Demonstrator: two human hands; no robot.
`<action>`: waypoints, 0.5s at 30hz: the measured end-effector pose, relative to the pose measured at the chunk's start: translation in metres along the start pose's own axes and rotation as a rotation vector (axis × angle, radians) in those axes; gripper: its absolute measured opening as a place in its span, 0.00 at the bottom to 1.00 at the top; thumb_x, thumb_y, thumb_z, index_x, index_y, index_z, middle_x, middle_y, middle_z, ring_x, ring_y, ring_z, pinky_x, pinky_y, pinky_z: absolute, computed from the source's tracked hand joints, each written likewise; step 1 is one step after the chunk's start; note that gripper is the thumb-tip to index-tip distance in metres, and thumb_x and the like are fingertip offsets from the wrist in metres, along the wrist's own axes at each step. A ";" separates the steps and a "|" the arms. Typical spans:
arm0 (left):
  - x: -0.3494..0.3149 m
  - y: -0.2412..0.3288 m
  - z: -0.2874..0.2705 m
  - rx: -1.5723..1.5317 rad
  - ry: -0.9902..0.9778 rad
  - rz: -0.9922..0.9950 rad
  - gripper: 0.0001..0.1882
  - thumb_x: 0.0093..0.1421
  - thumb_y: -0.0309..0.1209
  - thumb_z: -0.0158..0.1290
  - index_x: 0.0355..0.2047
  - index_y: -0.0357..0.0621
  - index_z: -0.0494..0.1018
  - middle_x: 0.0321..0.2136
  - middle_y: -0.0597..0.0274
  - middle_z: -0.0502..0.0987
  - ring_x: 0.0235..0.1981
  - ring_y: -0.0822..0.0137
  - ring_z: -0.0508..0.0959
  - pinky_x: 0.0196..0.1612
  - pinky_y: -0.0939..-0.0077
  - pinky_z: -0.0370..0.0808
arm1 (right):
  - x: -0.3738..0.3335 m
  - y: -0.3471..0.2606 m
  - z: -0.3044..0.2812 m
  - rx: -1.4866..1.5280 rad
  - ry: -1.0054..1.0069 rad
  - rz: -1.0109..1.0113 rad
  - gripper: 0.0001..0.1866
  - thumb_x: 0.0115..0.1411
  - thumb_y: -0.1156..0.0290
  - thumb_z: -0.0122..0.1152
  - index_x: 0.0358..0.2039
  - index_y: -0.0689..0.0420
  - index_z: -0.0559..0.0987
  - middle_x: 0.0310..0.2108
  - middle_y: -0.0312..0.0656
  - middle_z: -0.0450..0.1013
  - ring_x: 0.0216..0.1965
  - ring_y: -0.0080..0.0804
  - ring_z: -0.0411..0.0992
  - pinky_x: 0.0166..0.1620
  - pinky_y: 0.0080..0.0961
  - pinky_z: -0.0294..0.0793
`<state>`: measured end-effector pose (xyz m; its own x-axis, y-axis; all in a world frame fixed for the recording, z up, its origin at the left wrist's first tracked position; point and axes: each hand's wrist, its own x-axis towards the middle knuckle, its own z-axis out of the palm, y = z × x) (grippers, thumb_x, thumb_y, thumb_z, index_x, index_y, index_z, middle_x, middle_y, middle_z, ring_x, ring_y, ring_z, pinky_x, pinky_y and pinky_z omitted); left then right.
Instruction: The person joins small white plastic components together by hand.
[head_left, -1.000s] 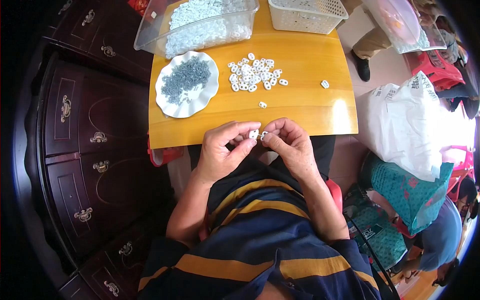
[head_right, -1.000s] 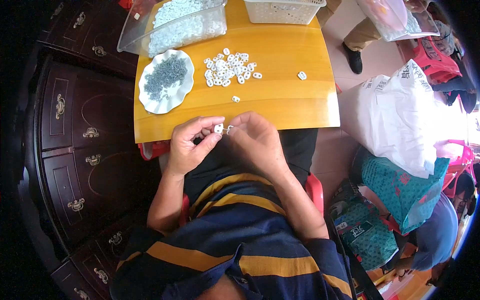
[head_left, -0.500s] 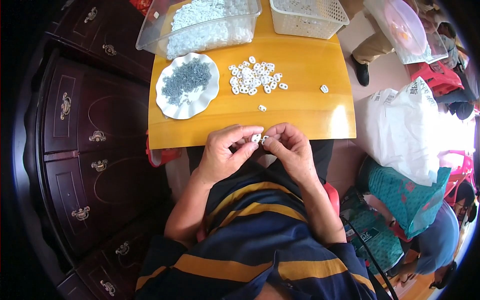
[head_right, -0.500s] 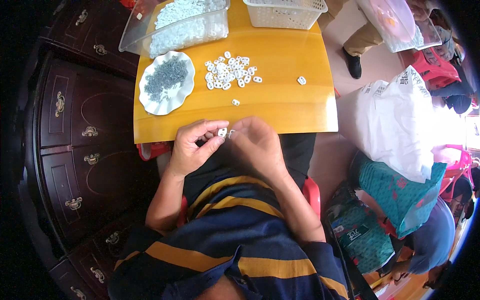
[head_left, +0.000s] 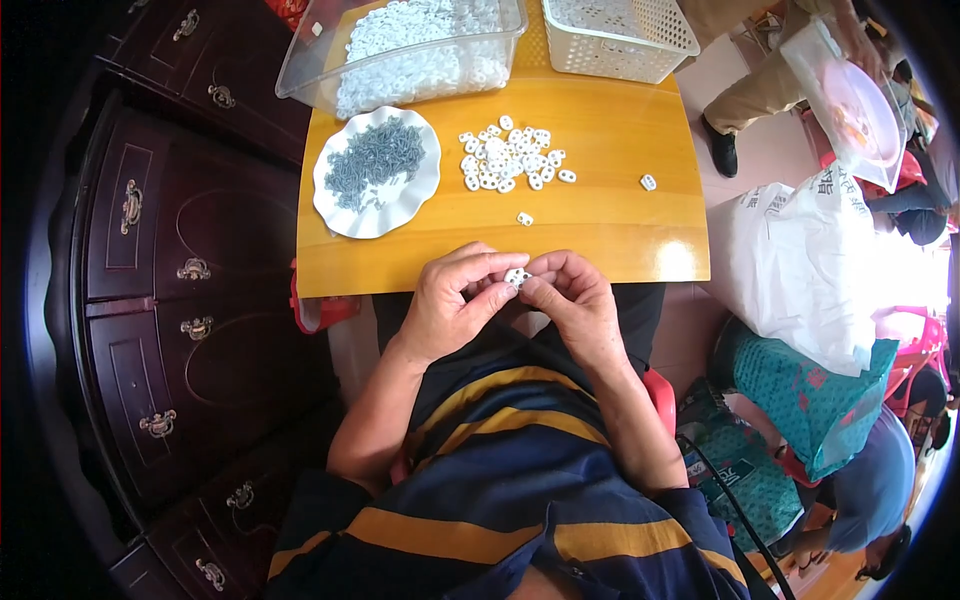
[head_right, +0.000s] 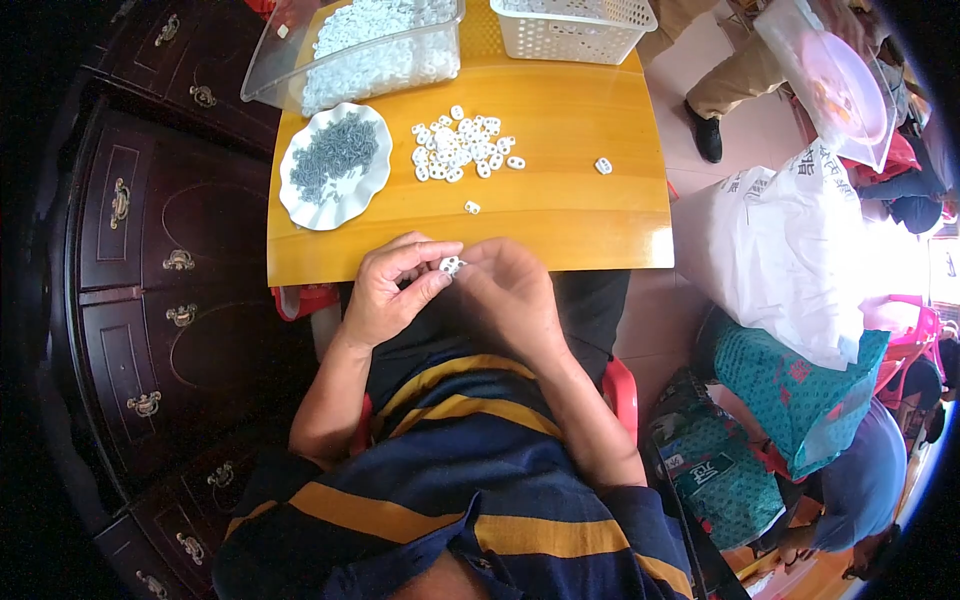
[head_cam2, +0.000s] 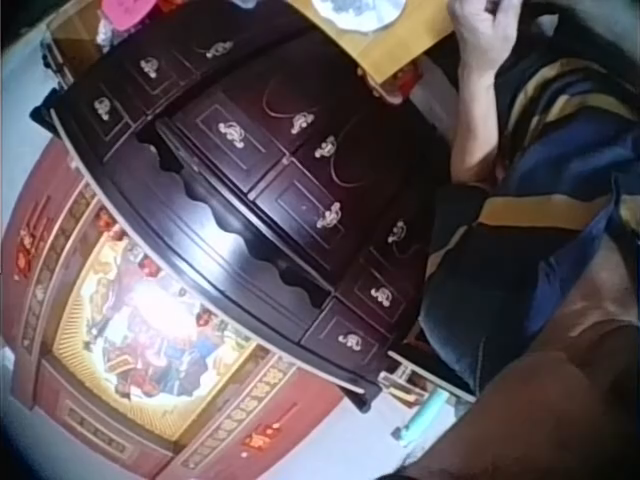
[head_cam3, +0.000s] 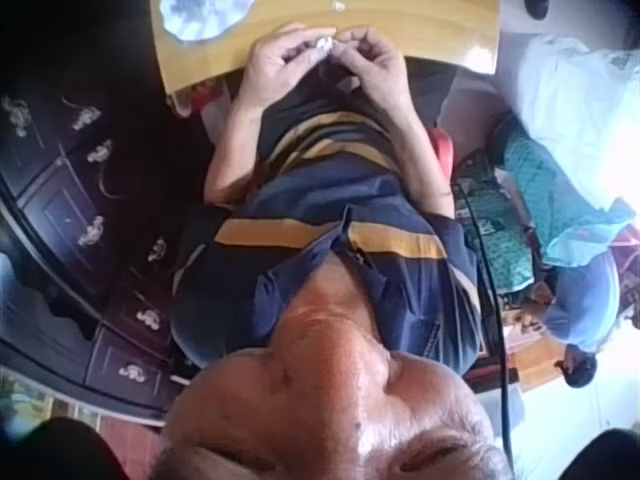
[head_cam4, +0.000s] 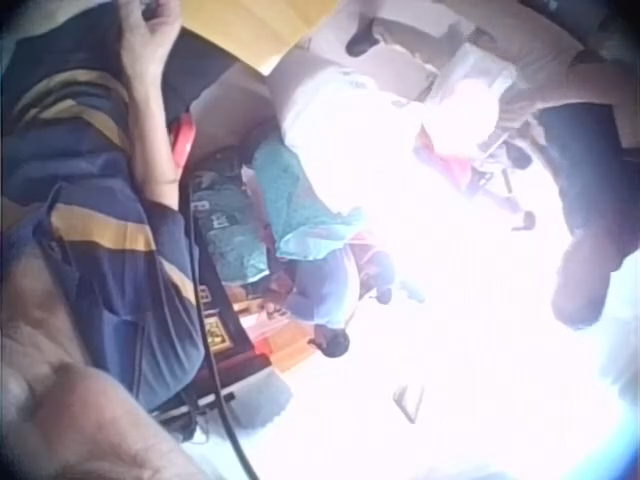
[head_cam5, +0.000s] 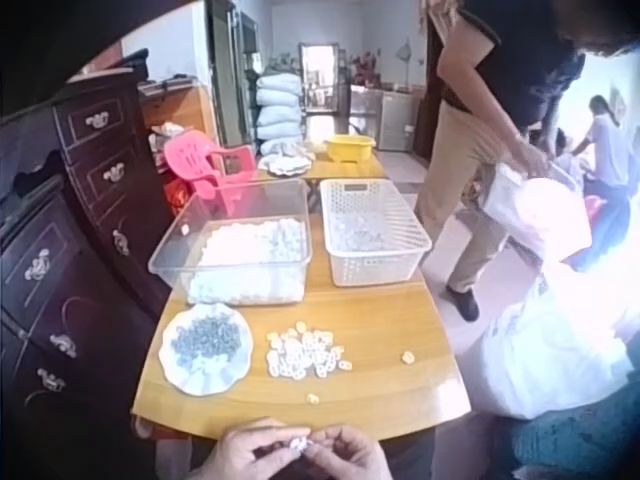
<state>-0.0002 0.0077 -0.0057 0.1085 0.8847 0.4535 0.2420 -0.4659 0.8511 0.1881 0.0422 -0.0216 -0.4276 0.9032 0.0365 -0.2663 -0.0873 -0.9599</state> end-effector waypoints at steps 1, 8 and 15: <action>0.000 -0.001 0.000 -0.009 0.006 -0.001 0.15 0.59 0.19 0.59 0.48 0.36 0.79 0.30 0.65 0.76 0.27 0.78 0.72 0.31 0.84 0.69 | 0.000 0.001 0.001 -0.011 0.003 -0.005 0.07 0.66 0.79 0.61 0.44 0.63 0.76 0.35 0.36 0.78 0.36 0.19 0.76 0.44 0.18 0.77; 0.000 -0.003 -0.003 0.016 -0.026 0.029 0.14 0.60 0.18 0.58 0.47 0.35 0.79 0.29 0.65 0.75 0.26 0.77 0.71 0.31 0.84 0.69 | -0.001 0.004 0.003 -0.011 0.026 0.015 0.09 0.64 0.77 0.63 0.44 0.62 0.77 0.34 0.34 0.77 0.33 0.17 0.73 0.37 0.15 0.73; -0.002 -0.002 -0.001 0.013 -0.030 -0.016 0.13 0.60 0.18 0.58 0.46 0.35 0.79 0.29 0.65 0.76 0.27 0.77 0.73 0.31 0.84 0.71 | 0.001 0.003 0.001 -0.037 0.019 0.114 0.09 0.65 0.74 0.63 0.43 0.64 0.79 0.34 0.35 0.78 0.32 0.17 0.73 0.37 0.15 0.73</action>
<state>-0.0015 0.0063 -0.0079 0.1332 0.8920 0.4320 0.2562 -0.4520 0.8544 0.1861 0.0421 -0.0241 -0.4368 0.8962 -0.0780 -0.1852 -0.1744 -0.9671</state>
